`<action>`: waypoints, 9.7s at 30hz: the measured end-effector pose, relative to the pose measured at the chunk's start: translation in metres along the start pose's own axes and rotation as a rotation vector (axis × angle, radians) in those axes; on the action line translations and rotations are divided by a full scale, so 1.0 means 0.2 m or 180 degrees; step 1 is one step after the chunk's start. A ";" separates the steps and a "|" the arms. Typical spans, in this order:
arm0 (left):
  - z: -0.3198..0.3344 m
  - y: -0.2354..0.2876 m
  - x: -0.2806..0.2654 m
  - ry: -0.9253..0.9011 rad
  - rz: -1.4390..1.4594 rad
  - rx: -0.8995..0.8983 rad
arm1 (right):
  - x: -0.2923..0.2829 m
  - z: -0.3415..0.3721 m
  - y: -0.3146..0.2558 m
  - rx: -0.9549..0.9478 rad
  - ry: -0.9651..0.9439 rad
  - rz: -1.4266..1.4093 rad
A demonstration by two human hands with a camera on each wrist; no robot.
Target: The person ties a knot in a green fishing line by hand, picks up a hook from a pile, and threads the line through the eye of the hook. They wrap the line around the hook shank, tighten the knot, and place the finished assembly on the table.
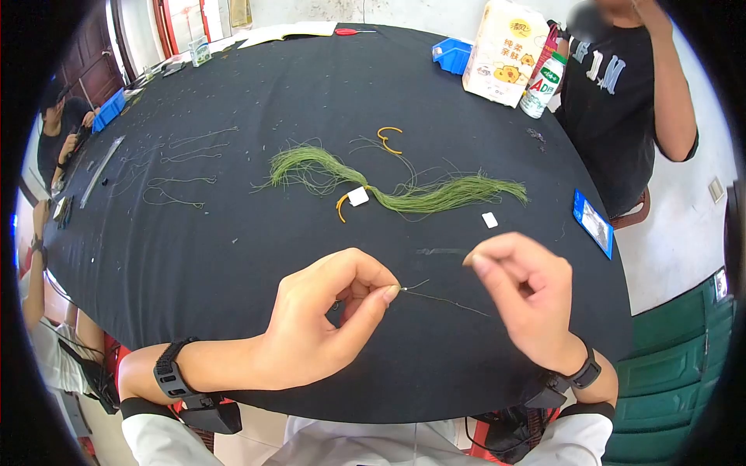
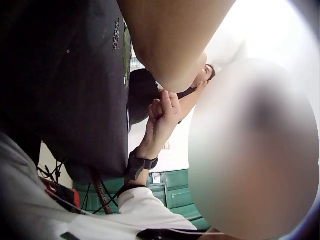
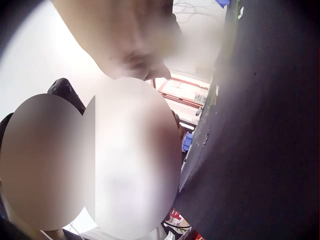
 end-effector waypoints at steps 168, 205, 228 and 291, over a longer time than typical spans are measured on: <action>0.00 0.00 0.02 -0.0234 -0.0034 0.0350 | 0.06 0.03 0.00 0.0838 -0.1406 -0.1019; -0.01 0.03 0.04 -0.0292 -0.0378 0.0834 | 0.12 0.06 0.02 0.1333 -0.1694 -0.2388; -0.01 0.04 0.02 -0.0320 -0.0514 0.0581 | 0.10 0.05 0.02 0.1153 -0.1861 -0.1901; -0.01 0.02 0.05 -0.0198 -0.0726 0.1013 | 0.14 0.09 -0.03 -0.1444 -0.0425 0.0596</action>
Point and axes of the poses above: each hand's wrist, its own z-axis away from the middle knuckle, its own x-axis out of the palm, y = z × x, the point moved 2 cm from there along -z, towards the middle knuckle
